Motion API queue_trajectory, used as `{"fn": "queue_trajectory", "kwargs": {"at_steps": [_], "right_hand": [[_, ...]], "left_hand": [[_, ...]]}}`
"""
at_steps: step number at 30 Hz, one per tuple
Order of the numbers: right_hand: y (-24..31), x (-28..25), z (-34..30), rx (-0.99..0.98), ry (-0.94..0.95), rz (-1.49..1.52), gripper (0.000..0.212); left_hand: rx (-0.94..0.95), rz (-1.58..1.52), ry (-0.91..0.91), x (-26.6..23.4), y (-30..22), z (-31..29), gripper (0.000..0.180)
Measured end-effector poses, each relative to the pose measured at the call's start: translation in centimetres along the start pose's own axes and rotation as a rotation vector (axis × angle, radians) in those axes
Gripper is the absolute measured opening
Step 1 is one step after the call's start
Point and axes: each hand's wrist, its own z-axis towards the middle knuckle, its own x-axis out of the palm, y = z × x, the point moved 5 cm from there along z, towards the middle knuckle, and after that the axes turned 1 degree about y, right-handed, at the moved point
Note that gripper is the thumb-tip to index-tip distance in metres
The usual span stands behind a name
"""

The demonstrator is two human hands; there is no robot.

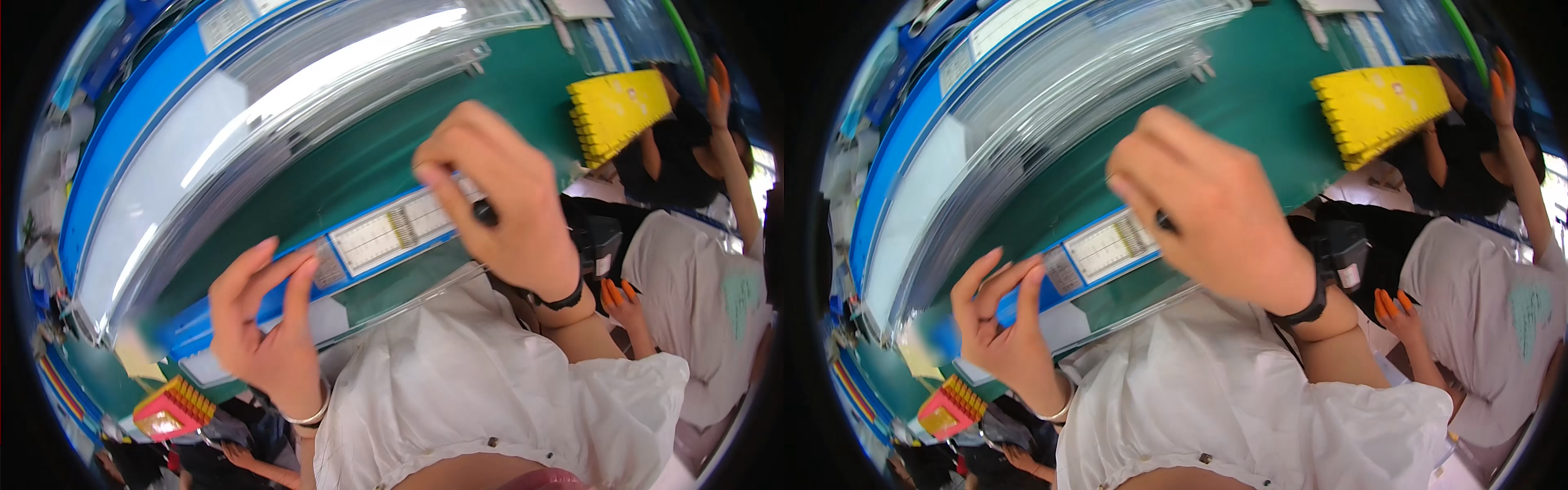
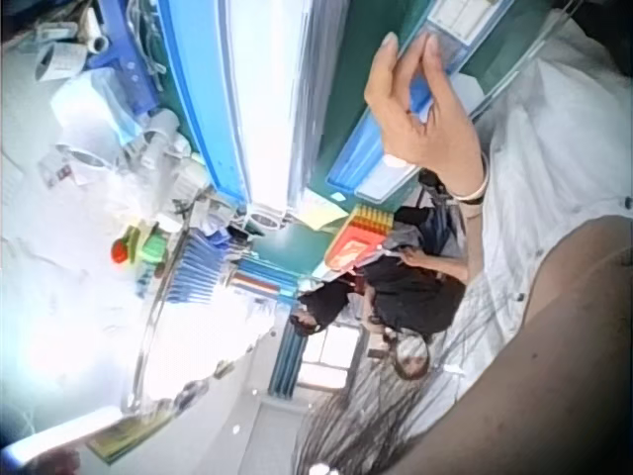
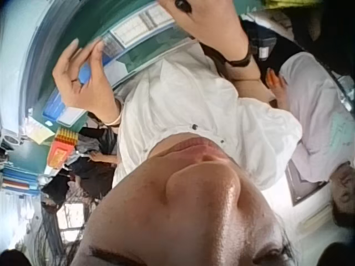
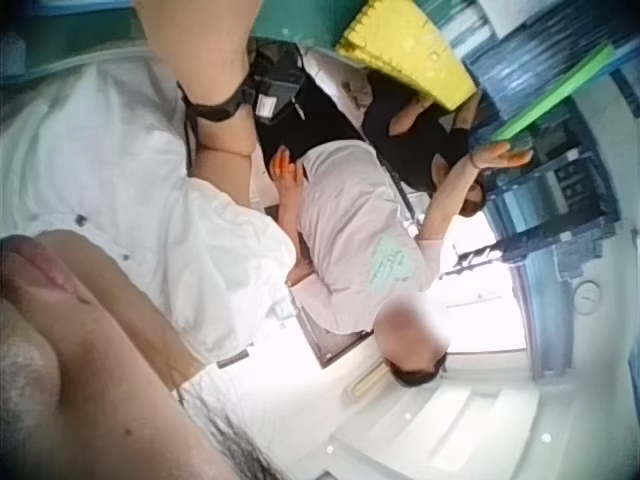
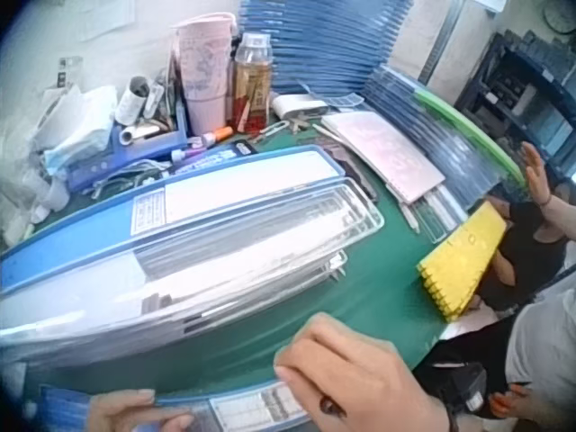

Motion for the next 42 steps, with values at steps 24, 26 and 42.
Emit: {"fn": "queue_trajectory", "kwargs": {"at_steps": [24, 26, 42], "right_hand": [[-6.2, 0.6, -4.0, 0.139, -0.026, 0.971, 0.069], [-6.2, 0.6, -3.8, 0.181, -0.006, 0.993, 0.067], [-5.8, 1.0, -3.6, 0.167, 0.017, 0.788, 0.061]], "left_hand": [[0.15, -0.234, 0.227, 5.8, 0.9, 0.1, 0.046], [0.155, -0.256, 0.236, 5.8, 0.9, 0.1, 0.047], [0.187, -0.304, 0.242, 5.8, 0.7, 0.1, 0.046]]}}
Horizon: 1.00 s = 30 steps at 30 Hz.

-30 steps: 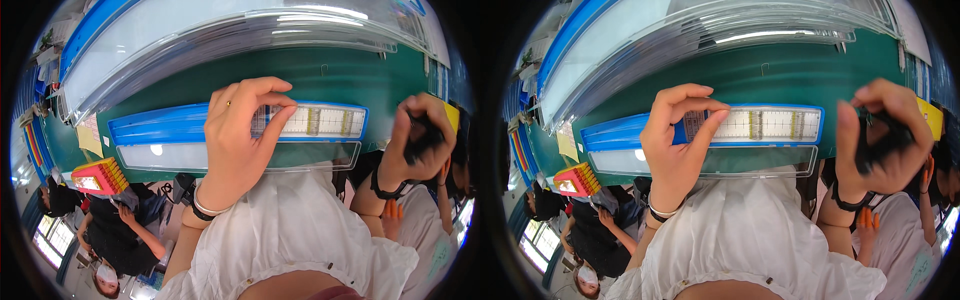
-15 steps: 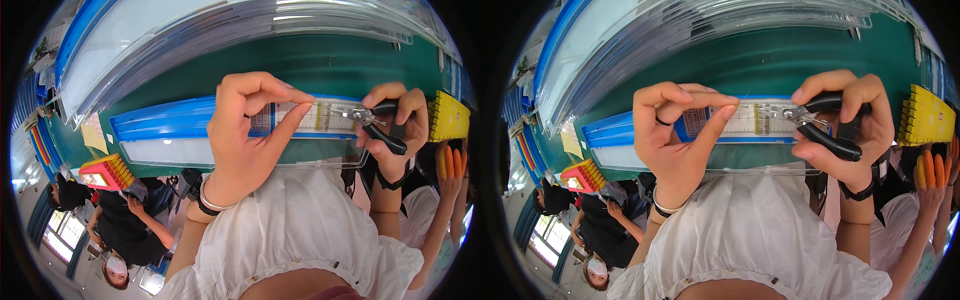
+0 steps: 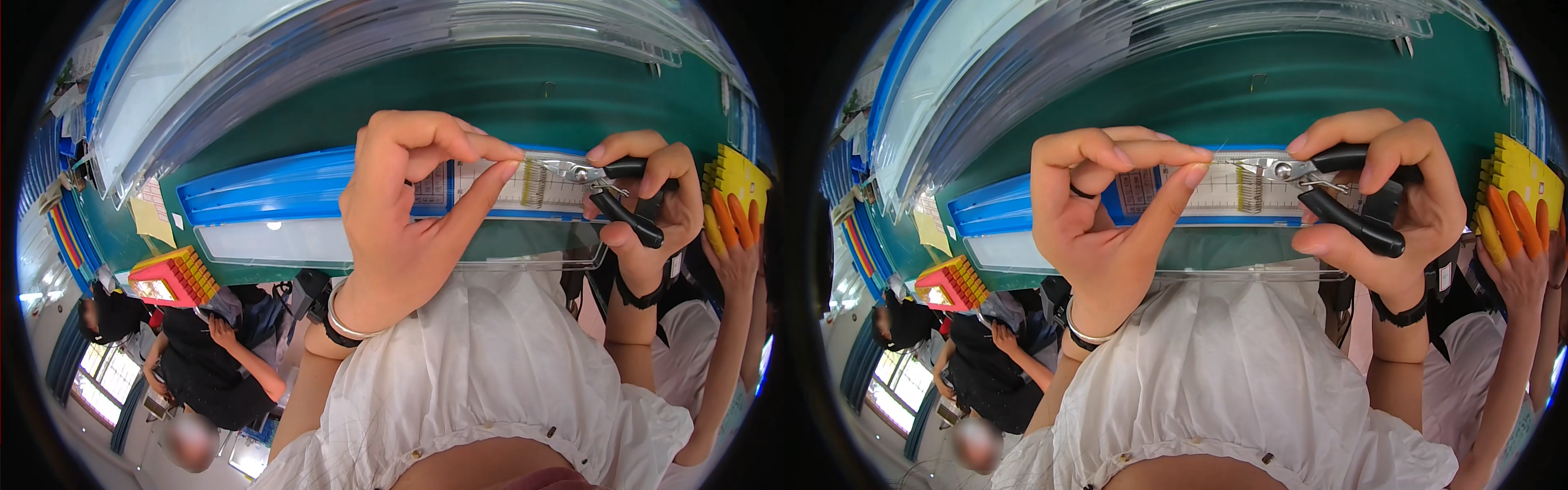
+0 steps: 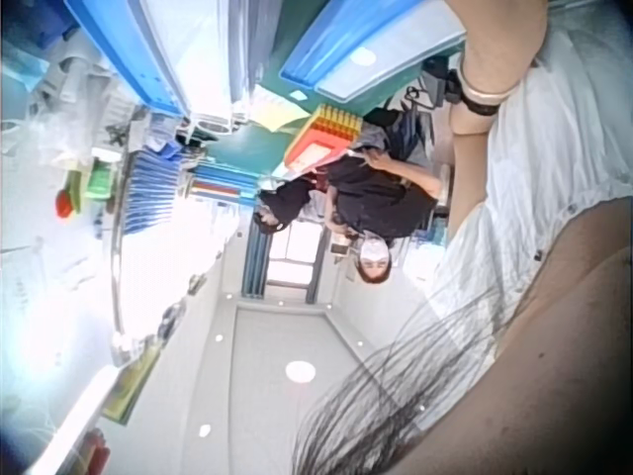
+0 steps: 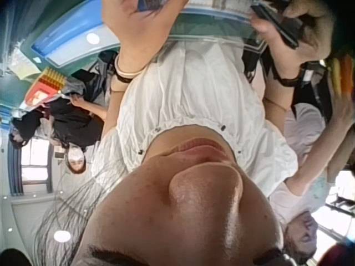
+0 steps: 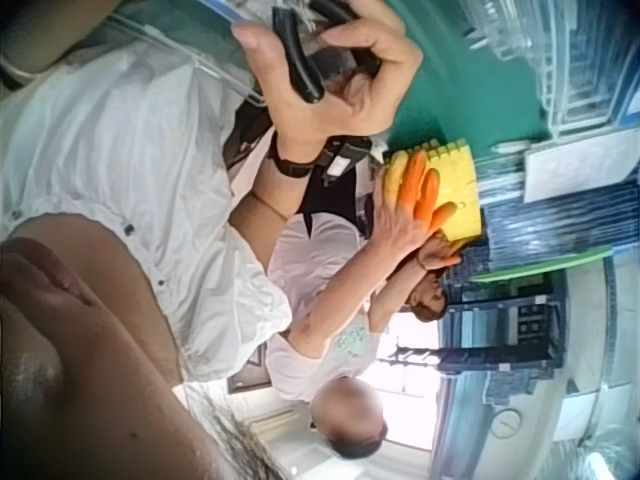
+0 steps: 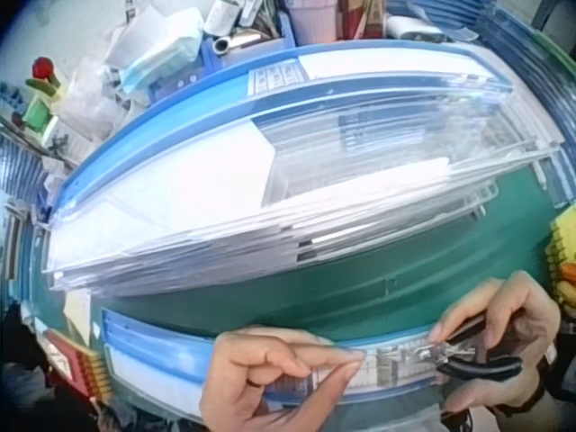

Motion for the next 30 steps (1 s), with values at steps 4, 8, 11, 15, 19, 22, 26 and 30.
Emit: {"fn": "queue_trajectory", "kwargs": {"at_steps": [4, 8, 11, 15, 19, 22, 26, 30], "right_hand": [[-0.1, 0.1, 0.1, -0.027, 0.015, -0.015, 0.061], [0.0, -0.1, -0.2, 0.029, -0.009, -0.046, 0.063], [-0.3, -0.4, -0.4, 0.032, -0.045, 0.055, 0.064], [-0.2, 0.1, -0.1, -0.03, 0.014, -0.021, 0.063], [0.1, 0.0, -0.2, 0.012, 0.002, -0.038, 0.059], [0.0, -0.5, 0.1, -0.021, -0.003, -0.023, 0.051], [0.4, -0.3, 0.0, -0.014, -0.009, -0.081, 0.035], [0.7, 0.0, 0.2, 0.033, -0.004, -0.124, 0.029]], "left_hand": [[-0.008, 0.007, -0.003, 0.0, 0.0, -0.1, 0.046], [-0.005, -0.008, -0.007, 0.1, 0.0, 0.1, 0.046], [0.008, 0.003, -0.009, 0.1, 0.0, 0.0, 0.046], [0.009, -0.003, -0.008, 0.0, 0.1, 0.0, 0.046], [-0.003, -0.016, -0.006, 0.1, 0.1, -0.1, 0.043], [-0.02, 0.023, 0.058, -0.4, 0.0, -0.3, 0.044], [0.095, 0.503, 0.353, -0.2, -2.2, -1.3, 0.074], [0.048, 0.785, 0.482, 0.1, -1.6, -2.4, 0.095]]}}
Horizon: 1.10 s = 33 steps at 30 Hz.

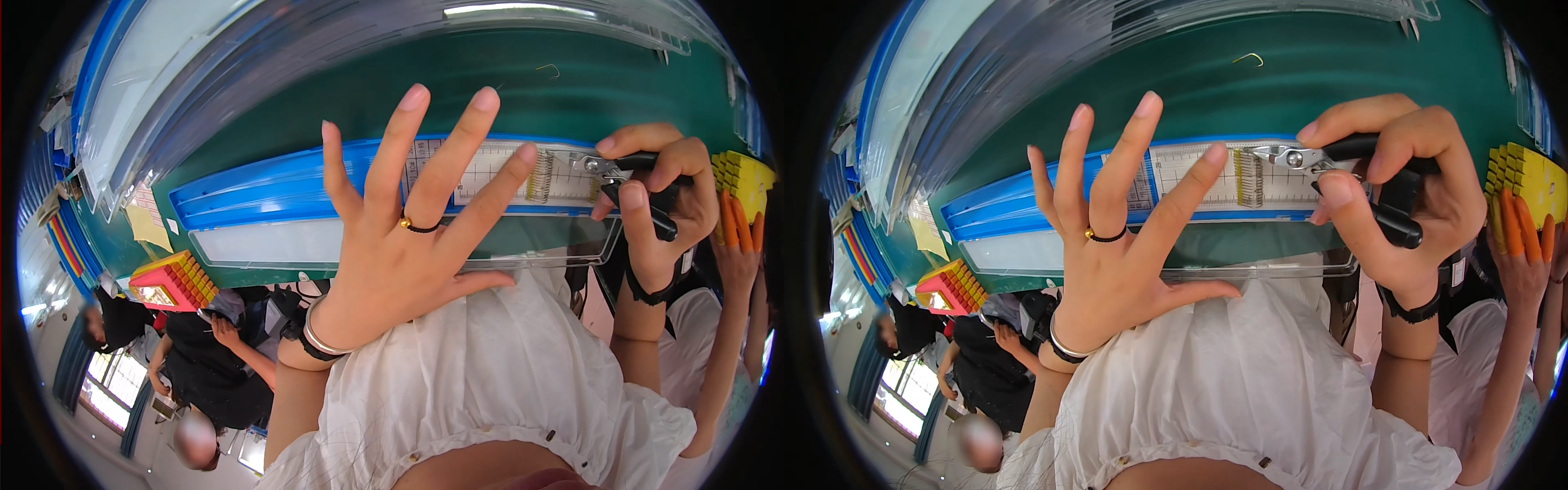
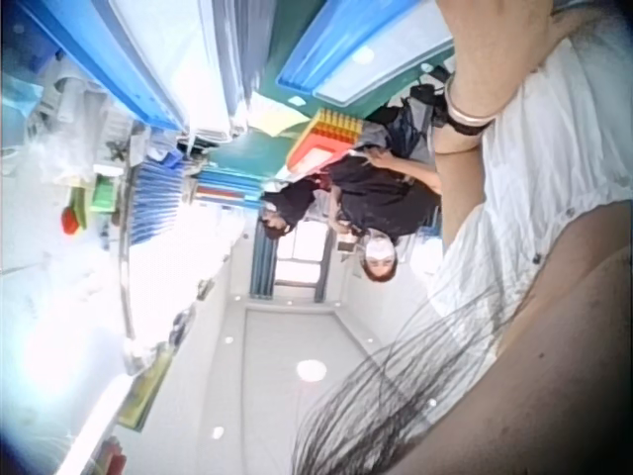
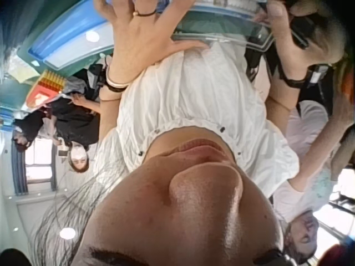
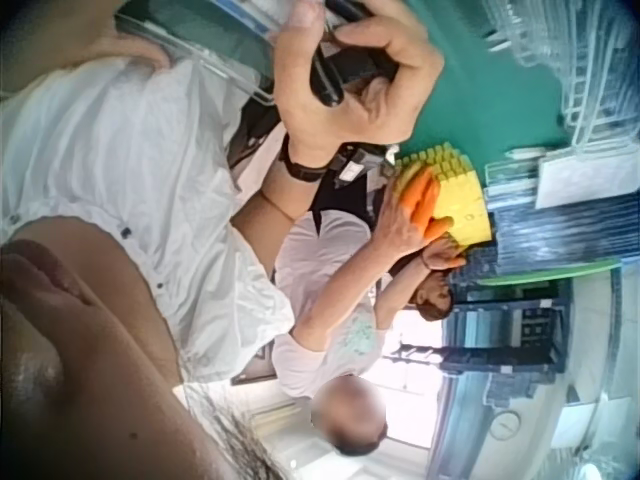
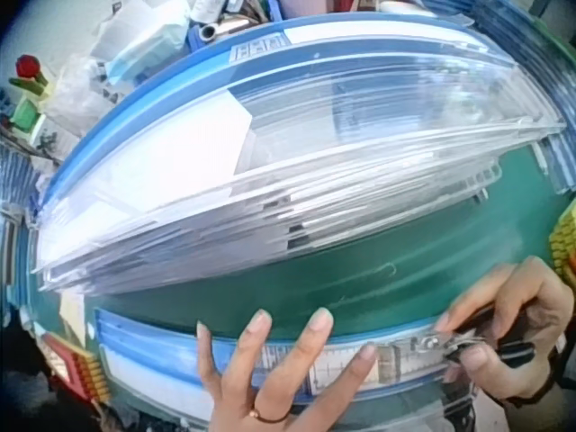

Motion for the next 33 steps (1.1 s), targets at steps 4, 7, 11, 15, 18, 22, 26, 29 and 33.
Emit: {"fn": "queue_trajectory", "kwargs": {"at_steps": [4, 7, 11, 15, 18, 22, 26, 29, 33], "right_hand": [[0.49, -0.5, 0.15, -0.012, 0.031, -0.126, 0.026], [0.13, -0.66, 0.12, -0.013, 0.062, -0.129, 0.026], [0.02, -0.79, 0.22, -0.045, 0.069, -0.171, 0.023], [-0.01, -0.6, 0.06, -0.053, 0.061, -0.156, 0.02], [0.16, -0.62, 0.06, -0.056, 0.056, -0.164, 0.019], [0.14, -0.76, 0.13, -0.073, 0.07, -0.182, 0.019], [0.15, -0.77, 0.22, -0.099, 0.071, -0.21, 0.02], [0.27, -0.77, 0.33, -0.109, 0.076, -0.233, 0.021], [-0.18, -0.05, 0.53, -0.104, 0.08, -0.163, 0.023]], "left_hand": [[-0.019, 0.085, 0.092, 0.25, -0.04, 0.4, 0.092], [-0.025, 0.087, 0.078, 0.52, 0.12, 0.37, 0.09], [-0.042, 0.069, 0.066, 0.52, 0.1, 0.49, 0.086], [-0.046, 0.086, 0.079, 0.61, 0.1, 0.44, 0.086], [-0.054, 0.082, 0.082, 0.58, 0.02, 0.47, 0.086], [-0.063, 0.073, 0.088, 0.57, -0.05, 0.58, 0.087], [-0.063, 0.063, 0.087, 0.53, -0.09, 0.68, 0.087], [-0.032, 0.001, 0.03, 0.68, -0.08, 0.76, 0.088], [-0.022, 0.037, 0.022, 0.46, 0.04, 0.19, 0.09]]}}
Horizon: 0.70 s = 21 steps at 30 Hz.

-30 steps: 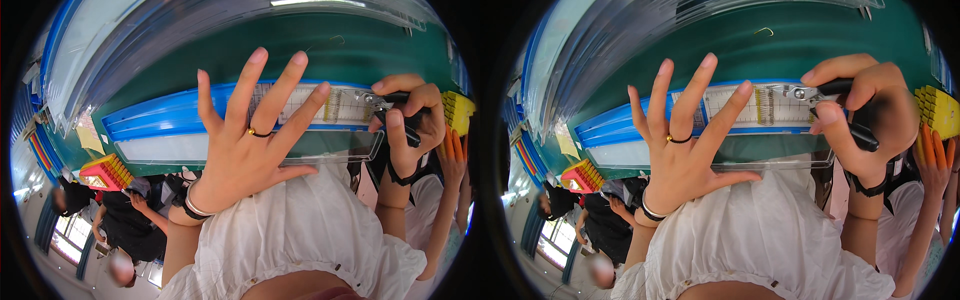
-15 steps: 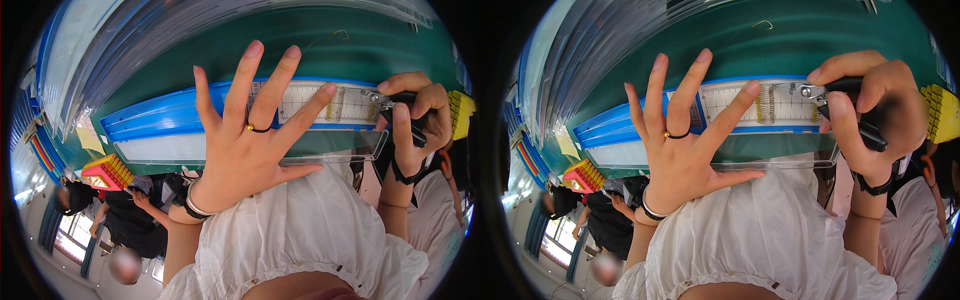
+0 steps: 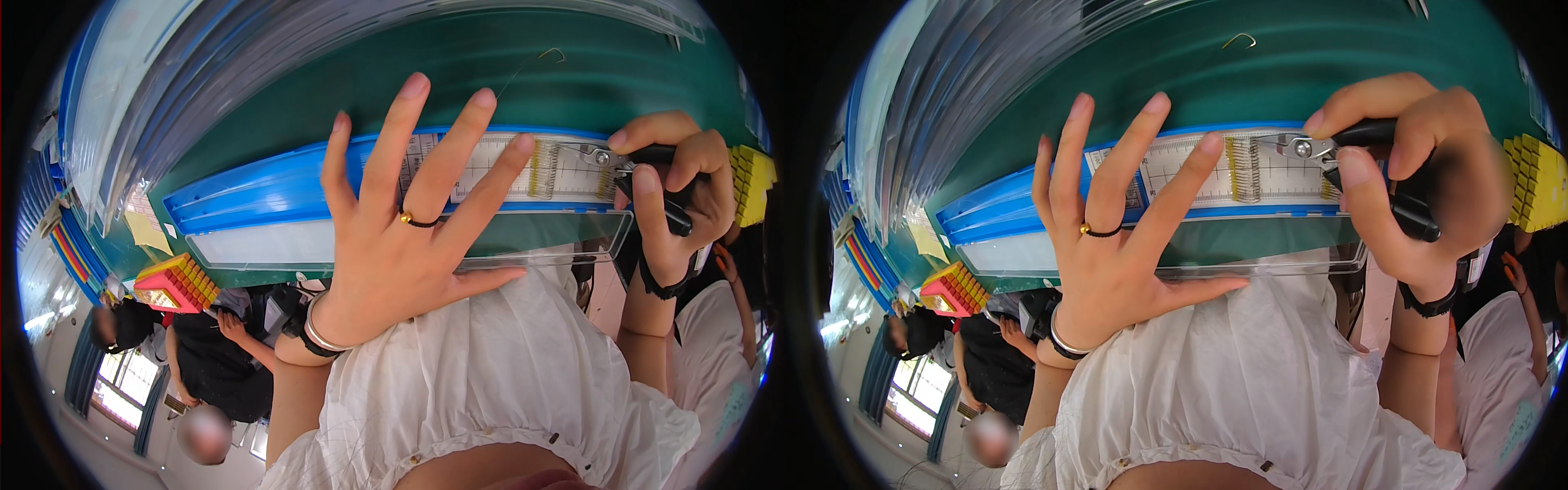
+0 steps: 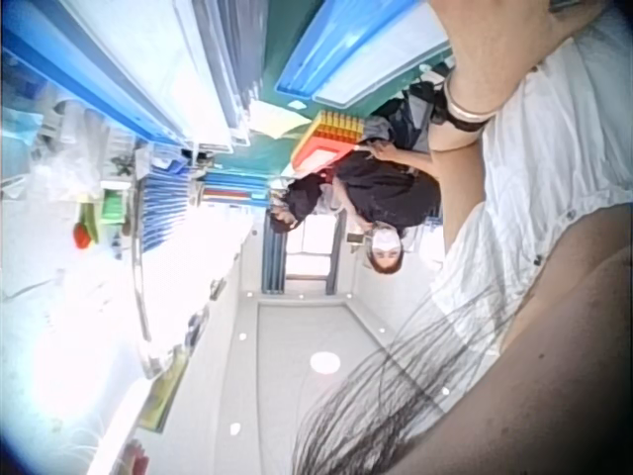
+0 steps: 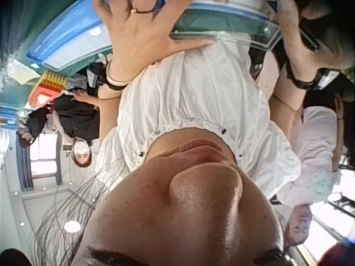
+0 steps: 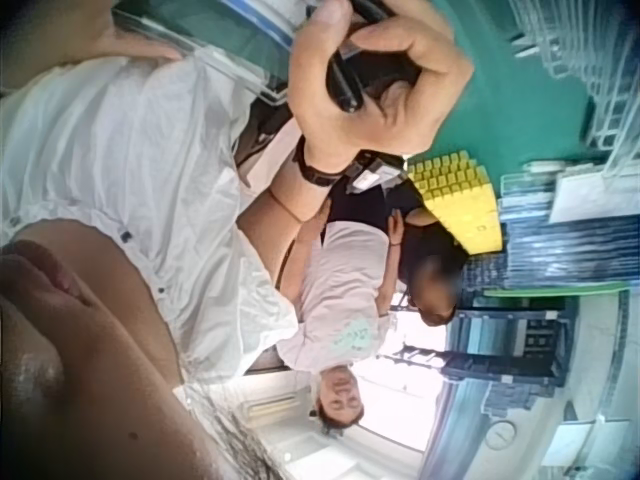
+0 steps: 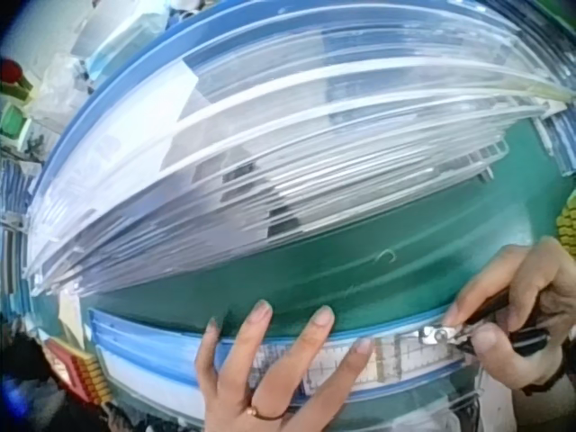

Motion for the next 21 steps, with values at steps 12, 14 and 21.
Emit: {"fn": "queue_trajectory", "kwargs": {"at_steps": [12, 14, 21], "right_hand": [[0.4, -0.8, 0.0, 0.02, -0.02, -0.043, 0.024], [0.1, -0.6, 0.0, 0.004, -0.003, -0.045, 0.024], [-0.3, -1.8, -0.8, 0.002, -0.166, 0.071, 0.022]], "left_hand": [[0.039, -0.037, -0.021, -0.3, -0.2, 0.5, 0.092], [0.031, -0.078, -0.042, -0.1, 0.0, 0.2, 0.093], [-0.022, -0.257, -0.167, -1.5, 1.5, 1.2, 0.071]]}}
